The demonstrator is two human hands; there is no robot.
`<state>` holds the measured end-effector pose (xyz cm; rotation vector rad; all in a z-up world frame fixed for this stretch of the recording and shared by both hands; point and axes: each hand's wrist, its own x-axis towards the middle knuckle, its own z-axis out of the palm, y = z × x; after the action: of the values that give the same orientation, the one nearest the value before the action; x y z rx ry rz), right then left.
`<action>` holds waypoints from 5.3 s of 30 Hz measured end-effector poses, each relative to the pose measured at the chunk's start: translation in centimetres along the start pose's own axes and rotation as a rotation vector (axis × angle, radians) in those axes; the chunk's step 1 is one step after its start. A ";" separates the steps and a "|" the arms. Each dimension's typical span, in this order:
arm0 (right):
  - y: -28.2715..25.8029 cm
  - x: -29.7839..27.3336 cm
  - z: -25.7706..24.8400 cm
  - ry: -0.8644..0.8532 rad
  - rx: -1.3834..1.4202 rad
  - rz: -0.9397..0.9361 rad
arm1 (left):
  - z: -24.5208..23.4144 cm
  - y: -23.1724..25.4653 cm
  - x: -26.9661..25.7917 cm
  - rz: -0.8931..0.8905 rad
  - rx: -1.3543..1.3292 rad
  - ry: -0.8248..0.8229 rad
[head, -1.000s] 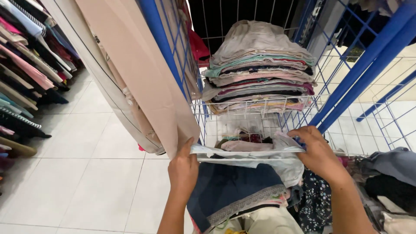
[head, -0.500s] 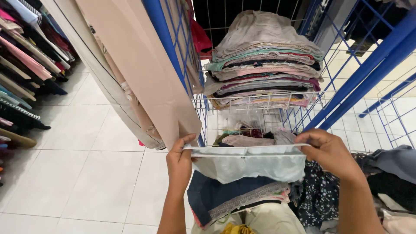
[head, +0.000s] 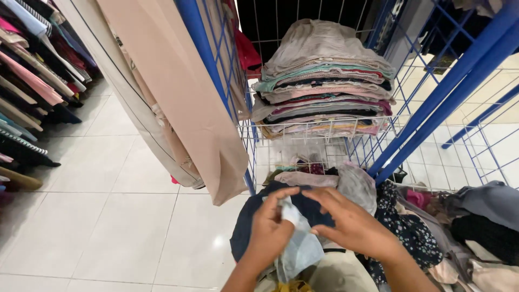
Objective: Sorting and folding underwear from a low bin in a clothing store.
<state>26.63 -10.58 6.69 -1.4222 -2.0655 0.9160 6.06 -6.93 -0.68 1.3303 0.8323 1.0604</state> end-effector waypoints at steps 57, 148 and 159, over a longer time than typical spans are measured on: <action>27.1 -5.3 13.1 0.503 -0.143 0.111 | -9.4 -11.1 -10.2 0.212 1.203 -0.285; 52.8 13.4 21.7 0.583 0.917 0.794 | -0.6 -22.1 2.7 0.336 1.287 -0.500; 54.7 8.4 23.0 0.346 1.184 0.686 | 0.4 -20.3 2.9 0.349 1.260 -0.505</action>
<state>41.78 4.47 -49.31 -1.3632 -0.4661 1.6008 9.95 -3.09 -20.43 2.7291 0.8994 0.2968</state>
